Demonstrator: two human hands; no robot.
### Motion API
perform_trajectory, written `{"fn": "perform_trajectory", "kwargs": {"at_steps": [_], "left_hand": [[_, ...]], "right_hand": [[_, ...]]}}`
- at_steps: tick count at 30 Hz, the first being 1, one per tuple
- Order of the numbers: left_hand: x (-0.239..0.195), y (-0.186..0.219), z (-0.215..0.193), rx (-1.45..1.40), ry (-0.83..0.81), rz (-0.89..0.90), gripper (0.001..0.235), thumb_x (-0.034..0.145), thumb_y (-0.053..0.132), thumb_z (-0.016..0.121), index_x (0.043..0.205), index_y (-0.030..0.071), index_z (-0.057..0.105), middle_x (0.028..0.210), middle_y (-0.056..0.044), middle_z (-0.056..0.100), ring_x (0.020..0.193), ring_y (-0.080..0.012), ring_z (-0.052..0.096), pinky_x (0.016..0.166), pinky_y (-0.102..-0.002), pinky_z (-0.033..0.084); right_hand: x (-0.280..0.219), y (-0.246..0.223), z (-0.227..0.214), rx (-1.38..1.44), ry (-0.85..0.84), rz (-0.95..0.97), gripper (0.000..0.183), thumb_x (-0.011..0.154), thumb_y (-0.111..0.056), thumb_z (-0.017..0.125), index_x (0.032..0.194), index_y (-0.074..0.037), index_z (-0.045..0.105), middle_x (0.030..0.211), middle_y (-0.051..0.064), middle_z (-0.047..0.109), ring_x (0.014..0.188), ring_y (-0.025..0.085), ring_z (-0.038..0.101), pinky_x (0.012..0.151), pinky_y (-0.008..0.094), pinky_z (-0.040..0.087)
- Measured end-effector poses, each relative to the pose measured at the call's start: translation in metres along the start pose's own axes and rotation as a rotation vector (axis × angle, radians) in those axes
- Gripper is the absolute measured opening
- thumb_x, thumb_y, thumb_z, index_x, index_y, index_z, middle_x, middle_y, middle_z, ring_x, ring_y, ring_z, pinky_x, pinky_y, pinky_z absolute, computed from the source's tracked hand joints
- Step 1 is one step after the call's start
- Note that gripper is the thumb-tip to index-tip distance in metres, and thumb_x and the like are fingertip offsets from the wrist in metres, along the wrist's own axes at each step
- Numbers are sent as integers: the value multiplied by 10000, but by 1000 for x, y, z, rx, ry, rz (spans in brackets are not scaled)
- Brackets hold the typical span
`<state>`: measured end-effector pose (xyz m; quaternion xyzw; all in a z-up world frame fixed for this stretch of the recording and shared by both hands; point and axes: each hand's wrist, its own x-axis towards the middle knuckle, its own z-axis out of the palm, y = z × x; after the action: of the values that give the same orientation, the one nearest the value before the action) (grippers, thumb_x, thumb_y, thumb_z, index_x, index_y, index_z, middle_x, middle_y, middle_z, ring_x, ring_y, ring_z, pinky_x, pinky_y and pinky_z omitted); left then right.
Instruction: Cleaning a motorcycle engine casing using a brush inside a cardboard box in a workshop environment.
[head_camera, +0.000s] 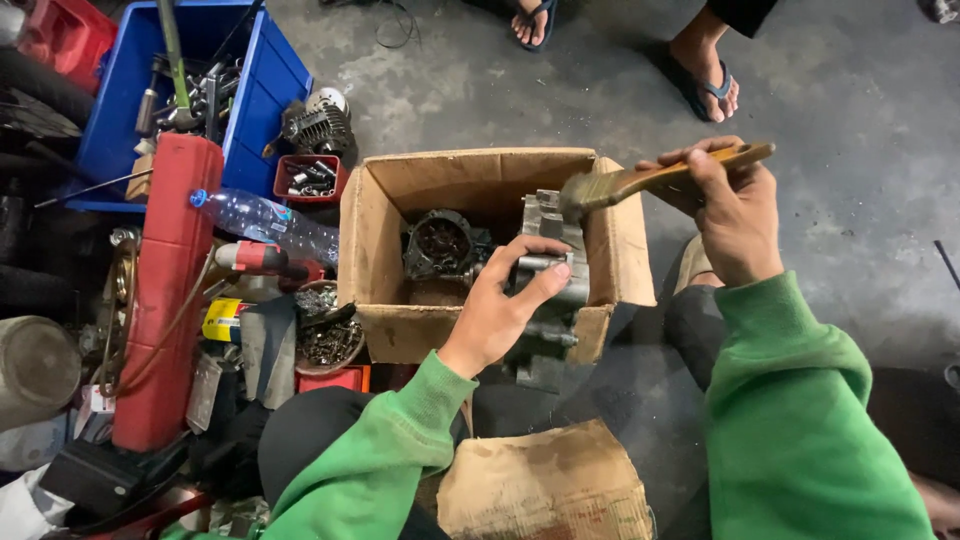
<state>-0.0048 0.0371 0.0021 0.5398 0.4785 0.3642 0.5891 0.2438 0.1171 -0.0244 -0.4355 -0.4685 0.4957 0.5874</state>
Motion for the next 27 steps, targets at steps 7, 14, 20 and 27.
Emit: {"fn": "perform_trajectory", "kwargs": {"at_steps": [7,14,20,27], "left_hand": [[0,0,0,-9,3,2,491,945,598,628,1287,245,617,1288,-206,520,1293,-423,488,1118,-691,330],[0,-5,3,32,68,31,324,916,452,631,1144,224,666,1187,7,656,1098,-157,635,1003,-326,477],[-1,-3,2,22,65,1,370,914,511,653,1184,259,664,1217,-60,621,1181,-250,596,1075,-456,420],[-7,-10,4,41,35,-21,434,906,562,686,1242,290,648,1252,-126,567,1237,-315,533,1119,-570,359]], "right_hand": [[-5,-4,4,-21,-19,22,222,1107,-231,608,1113,-16,553,1118,241,697,1071,326,740,931,492,643],[-2,-8,-7,68,16,68,83,1117,-191,532,1094,-112,524,1174,152,689,1151,353,769,1051,462,687],[-7,-2,13,80,-42,-28,133,1100,-158,559,1148,-38,528,1228,219,658,1223,369,715,1066,469,631],[-6,-3,19,-240,-167,-349,144,1074,-15,685,1125,94,608,1138,279,679,1172,362,700,969,453,615]]}}
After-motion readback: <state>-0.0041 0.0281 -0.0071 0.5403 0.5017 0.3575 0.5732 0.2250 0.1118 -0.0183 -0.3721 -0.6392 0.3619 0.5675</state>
